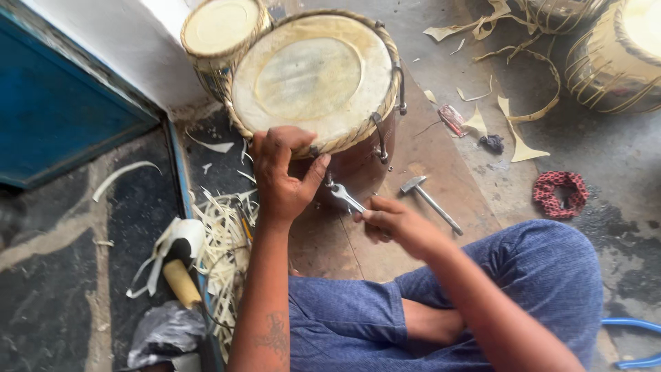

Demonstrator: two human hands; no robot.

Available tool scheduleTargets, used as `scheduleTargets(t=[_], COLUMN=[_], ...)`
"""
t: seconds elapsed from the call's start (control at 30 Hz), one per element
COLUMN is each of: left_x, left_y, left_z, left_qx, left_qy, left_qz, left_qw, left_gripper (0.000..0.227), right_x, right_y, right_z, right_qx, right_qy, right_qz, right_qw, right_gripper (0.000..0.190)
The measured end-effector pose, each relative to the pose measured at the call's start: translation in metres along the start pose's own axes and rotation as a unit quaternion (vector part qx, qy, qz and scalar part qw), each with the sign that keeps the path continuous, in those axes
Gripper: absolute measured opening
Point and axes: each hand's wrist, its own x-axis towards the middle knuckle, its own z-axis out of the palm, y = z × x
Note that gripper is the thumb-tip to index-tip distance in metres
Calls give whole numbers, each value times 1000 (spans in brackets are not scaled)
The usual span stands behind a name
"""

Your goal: The person repairs a drum by hand using a wrench, a hammer, and pliers. They tighten bolts around the drum's rim, tap the edge with a hammer, and handle small metal pins.

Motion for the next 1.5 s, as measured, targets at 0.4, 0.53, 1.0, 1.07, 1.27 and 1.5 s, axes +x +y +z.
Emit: scheduleTargets(t=[0.4, 0.53, 1.0, 1.07, 1.27, 1.5], left_x=[-9, -5, -8, -7, -6, -10], left_y=[-8, -7, -12, -11, -9, -11], left_z=[-2, -3, 2, 3, 2, 9], left_qx=[2, -8, -9, -7, 2, 21], left_qy=[-11, -16, -3, -2, 1, -2], left_qz=[9, 6, 13, 13, 10, 4], left_qw=[1000, 1000, 1000, 1000, 1000, 1000], left_gripper=[23, 22, 24, 24, 25, 25], right_x=[-16, -10, 65, 80, 69, 32], right_y=[-3, -13, 16, 21, 17, -10], right_z=[31, 53, 114, 120, 113, -16], right_qx=[32, 15, 195, 266, 261, 77], right_qy=[8, 11, 75, 65, 104, -31], right_qz=[-22, 6, -40, -52, -31, 37], right_qw=[999, 1000, 977, 960, 959, 996], right_gripper=[23, 26, 34, 31, 21, 32])
